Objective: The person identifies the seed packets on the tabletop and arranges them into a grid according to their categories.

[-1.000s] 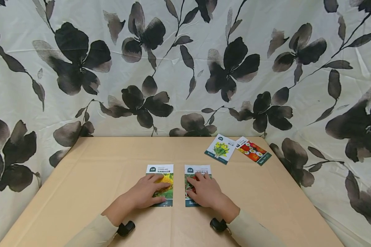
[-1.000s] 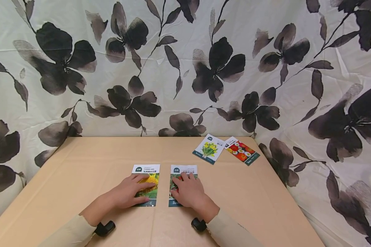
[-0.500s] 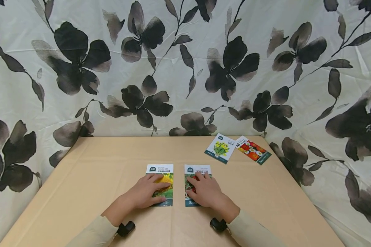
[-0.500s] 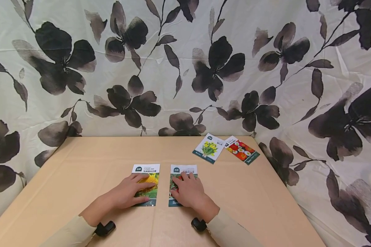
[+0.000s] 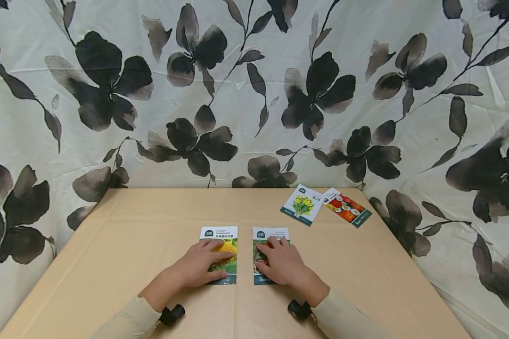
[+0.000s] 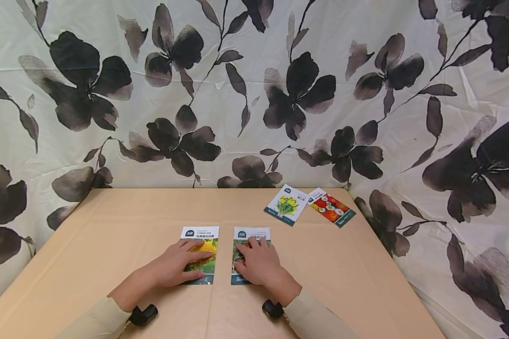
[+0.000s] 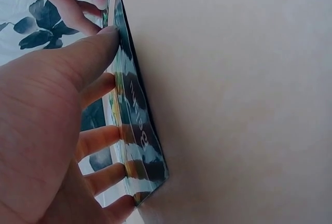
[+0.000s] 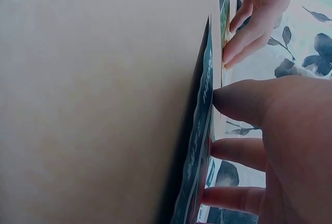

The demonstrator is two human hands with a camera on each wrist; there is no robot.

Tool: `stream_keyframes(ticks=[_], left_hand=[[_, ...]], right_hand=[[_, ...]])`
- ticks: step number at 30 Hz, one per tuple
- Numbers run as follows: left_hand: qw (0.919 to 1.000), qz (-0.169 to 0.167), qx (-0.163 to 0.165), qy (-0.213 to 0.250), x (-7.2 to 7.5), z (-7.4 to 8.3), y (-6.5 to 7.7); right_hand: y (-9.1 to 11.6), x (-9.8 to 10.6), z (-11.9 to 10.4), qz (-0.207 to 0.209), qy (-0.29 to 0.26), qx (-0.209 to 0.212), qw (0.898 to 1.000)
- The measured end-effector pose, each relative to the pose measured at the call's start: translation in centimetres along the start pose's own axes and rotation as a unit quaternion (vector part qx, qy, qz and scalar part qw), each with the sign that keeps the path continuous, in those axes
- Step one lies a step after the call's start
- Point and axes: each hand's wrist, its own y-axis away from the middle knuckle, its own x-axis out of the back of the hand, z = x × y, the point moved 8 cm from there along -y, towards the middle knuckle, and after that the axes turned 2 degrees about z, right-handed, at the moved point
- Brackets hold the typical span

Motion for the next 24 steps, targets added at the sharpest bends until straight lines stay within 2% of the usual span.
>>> stream_keyframes(ticks=[24], left_hand=[[1.0000, 0.003, 0.001, -0.003, 0.02, -0.08, 0.00]], right_hand=[[-0.49, 0.29, 0.18, 0.008, 0.001, 0.000, 1.000]])
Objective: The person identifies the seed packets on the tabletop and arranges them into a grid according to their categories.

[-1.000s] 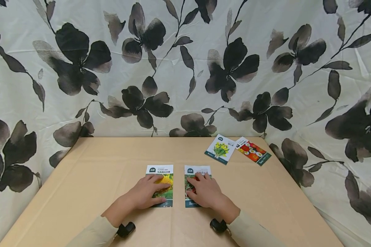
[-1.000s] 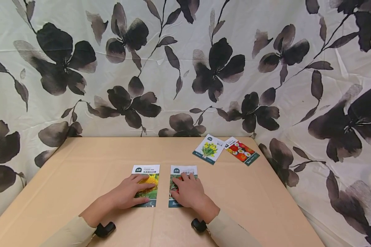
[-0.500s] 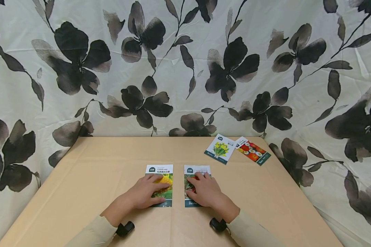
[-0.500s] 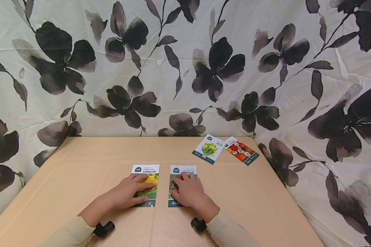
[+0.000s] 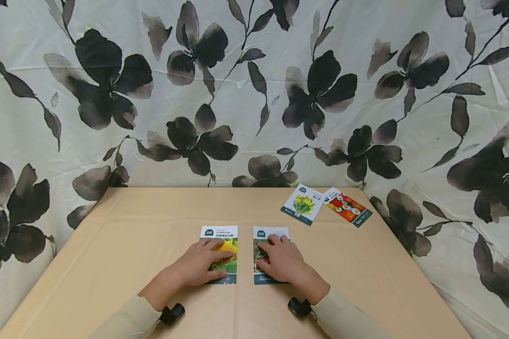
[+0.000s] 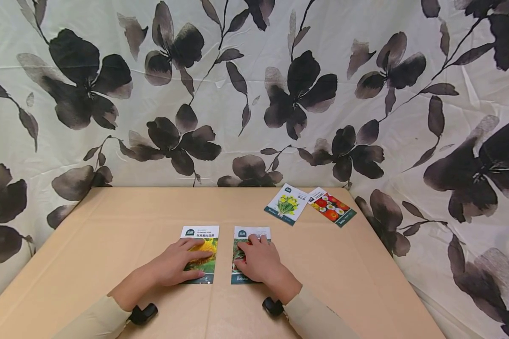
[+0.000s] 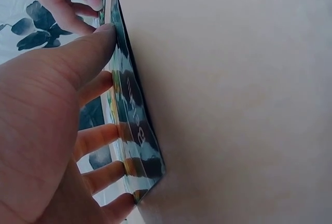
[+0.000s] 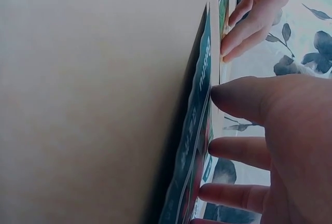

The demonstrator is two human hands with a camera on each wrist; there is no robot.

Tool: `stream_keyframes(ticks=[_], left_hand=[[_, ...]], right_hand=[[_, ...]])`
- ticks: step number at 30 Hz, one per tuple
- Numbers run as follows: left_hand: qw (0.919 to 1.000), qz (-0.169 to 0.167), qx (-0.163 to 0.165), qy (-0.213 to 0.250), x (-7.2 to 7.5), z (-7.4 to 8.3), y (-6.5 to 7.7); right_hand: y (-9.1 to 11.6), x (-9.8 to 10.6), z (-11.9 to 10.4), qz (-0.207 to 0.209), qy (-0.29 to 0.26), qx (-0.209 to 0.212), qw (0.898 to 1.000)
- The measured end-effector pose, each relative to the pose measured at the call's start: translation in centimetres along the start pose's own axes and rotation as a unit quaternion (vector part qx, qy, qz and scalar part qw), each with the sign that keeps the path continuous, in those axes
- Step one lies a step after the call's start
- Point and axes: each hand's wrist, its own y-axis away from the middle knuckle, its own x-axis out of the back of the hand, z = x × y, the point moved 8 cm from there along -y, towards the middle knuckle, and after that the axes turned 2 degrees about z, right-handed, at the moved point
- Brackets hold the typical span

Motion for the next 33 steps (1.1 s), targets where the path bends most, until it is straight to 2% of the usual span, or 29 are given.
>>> stream_keyframes(ticks=[15, 22, 33], left_hand=[[1.0000, -0.003, 0.003, -0.003, -0.07, -0.02, -0.02], [0.9999, -0.009, 0.007, 0.000, -0.02, 0.00, -0.14], [1.0000, -0.003, 0.006, -0.001, -0.03, -0.16, -0.03]], right_hand=[[0.08, 0.40, -0.10, 0.012, -0.003, 0.001, 1.000], [-0.06, 0.43, 0.23, 0.005, -0.020, -0.013, 1.000], [-0.37, 0.43, 0.50, 0.011, -0.025, -0.008, 1.000]])
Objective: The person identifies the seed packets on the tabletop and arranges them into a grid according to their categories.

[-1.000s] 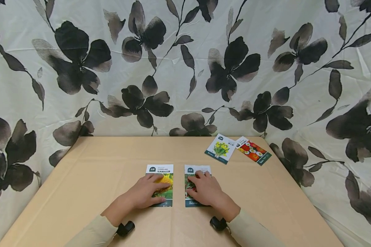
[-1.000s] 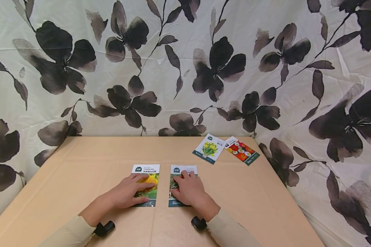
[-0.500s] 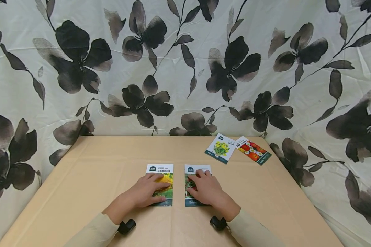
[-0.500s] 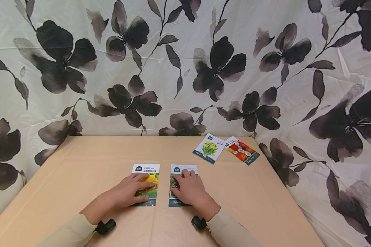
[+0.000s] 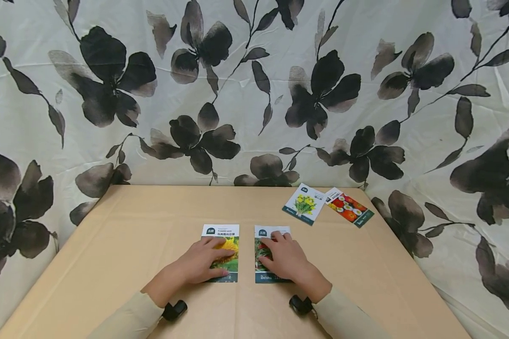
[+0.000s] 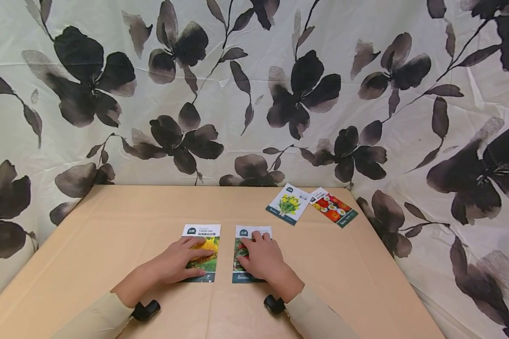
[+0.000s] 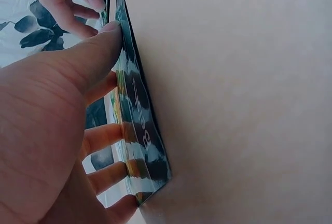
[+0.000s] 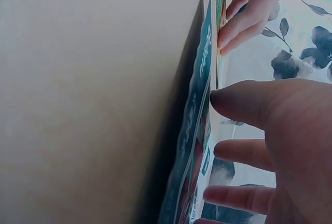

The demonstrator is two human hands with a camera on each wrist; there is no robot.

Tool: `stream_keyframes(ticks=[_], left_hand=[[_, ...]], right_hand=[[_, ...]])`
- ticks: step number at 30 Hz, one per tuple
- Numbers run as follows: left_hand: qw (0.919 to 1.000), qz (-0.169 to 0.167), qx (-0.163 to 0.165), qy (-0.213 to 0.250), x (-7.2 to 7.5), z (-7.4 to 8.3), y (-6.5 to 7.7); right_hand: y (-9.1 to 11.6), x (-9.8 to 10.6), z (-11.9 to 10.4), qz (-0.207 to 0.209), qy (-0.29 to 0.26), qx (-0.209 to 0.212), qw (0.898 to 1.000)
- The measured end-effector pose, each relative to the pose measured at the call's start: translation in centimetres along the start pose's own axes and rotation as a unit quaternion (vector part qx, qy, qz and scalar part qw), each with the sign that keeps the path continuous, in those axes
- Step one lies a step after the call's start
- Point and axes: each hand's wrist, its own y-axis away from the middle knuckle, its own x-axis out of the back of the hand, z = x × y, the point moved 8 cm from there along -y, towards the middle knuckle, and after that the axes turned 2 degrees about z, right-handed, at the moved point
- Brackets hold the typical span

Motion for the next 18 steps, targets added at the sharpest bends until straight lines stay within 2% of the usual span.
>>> stream_keyframes(ticks=[12, 18], left_hand=[[0.9999, -0.008, 0.005, 0.010, 0.1, 0.2, 0.1], [0.9999, 0.000, -0.004, 0.010, 0.2, 0.3, 0.1]], right_hand=[[-0.6, 0.7, 1.0, 0.030, -0.022, -0.007, 0.999], [-1.2, 1.6, 2.1, 0.048, -0.033, -0.009, 0.998]])
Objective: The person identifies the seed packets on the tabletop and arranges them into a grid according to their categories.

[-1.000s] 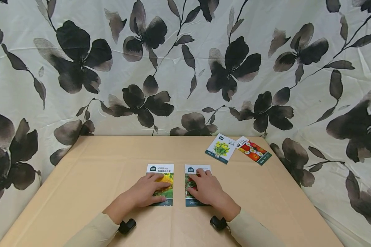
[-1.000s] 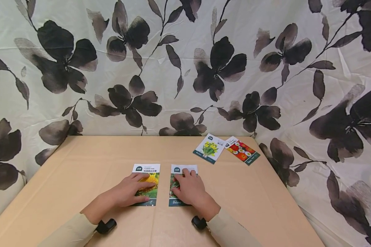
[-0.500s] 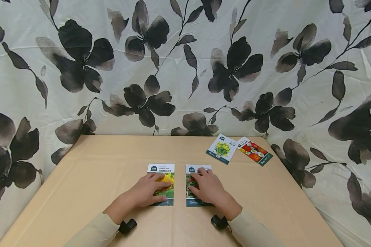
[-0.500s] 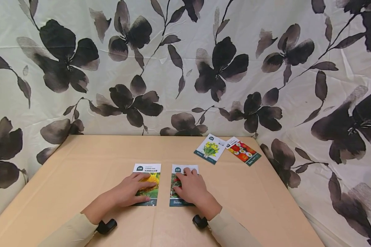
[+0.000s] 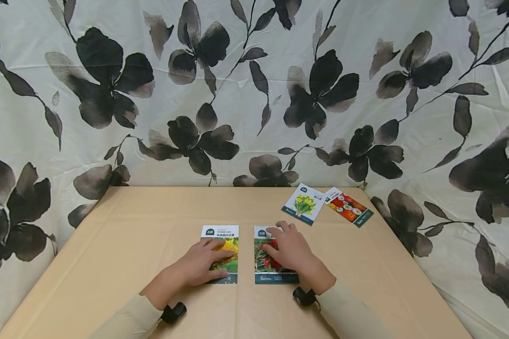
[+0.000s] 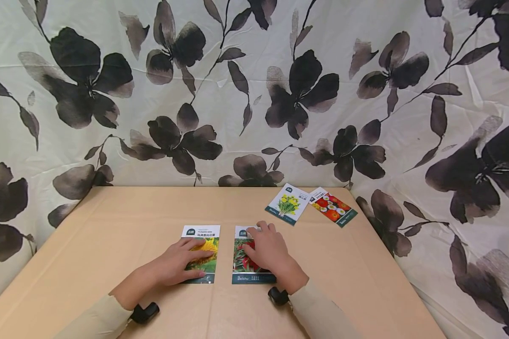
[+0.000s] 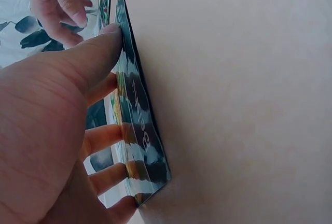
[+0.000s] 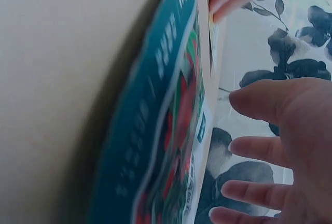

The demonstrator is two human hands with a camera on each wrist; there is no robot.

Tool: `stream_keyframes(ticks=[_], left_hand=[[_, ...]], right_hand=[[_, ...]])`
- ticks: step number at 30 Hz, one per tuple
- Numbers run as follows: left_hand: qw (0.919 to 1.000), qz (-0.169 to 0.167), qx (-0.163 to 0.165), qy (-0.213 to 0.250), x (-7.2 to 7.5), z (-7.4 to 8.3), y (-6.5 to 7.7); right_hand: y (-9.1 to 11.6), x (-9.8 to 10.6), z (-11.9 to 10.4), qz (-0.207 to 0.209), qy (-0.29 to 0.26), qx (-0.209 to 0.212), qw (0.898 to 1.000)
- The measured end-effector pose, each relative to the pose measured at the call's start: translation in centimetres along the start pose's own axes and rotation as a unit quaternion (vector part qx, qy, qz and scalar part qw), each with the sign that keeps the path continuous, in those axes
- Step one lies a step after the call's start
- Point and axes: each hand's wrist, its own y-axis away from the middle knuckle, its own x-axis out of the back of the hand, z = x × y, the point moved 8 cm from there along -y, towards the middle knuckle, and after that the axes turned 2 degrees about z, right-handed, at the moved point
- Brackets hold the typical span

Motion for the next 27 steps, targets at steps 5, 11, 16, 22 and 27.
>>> stream_keyframes(ticks=[5, 11, 16, 22, 27], left_hand=[[1.0000, -0.001, -0.002, 0.001, -0.1, -0.1, -0.1], [1.0000, -0.003, 0.001, 0.009, -0.1, 0.1, -0.2], [1.0000, -0.003, 0.002, 0.008, -0.1, 0.2, -0.4], [0.9999, -0.006, 0.004, 0.012, -0.3, 0.1, -0.4], [0.9999, 0.004, 0.002, 0.011, -0.2, 0.2, -0.2]], right_hand=[[-0.8, 0.8, 1.3, 0.018, -0.010, -0.003, 1.000], [-1.7, 1.5, 3.2, 0.038, -0.042, -0.021, 0.998], [-2.4, 2.2, 4.8, 0.056, -0.065, -0.031, 0.996], [-3.5, 2.3, 7.0, 0.043, -0.068, -0.062, 0.995], [-4.8, 2.4, 8.8, 0.027, -0.084, -0.072, 0.993]])
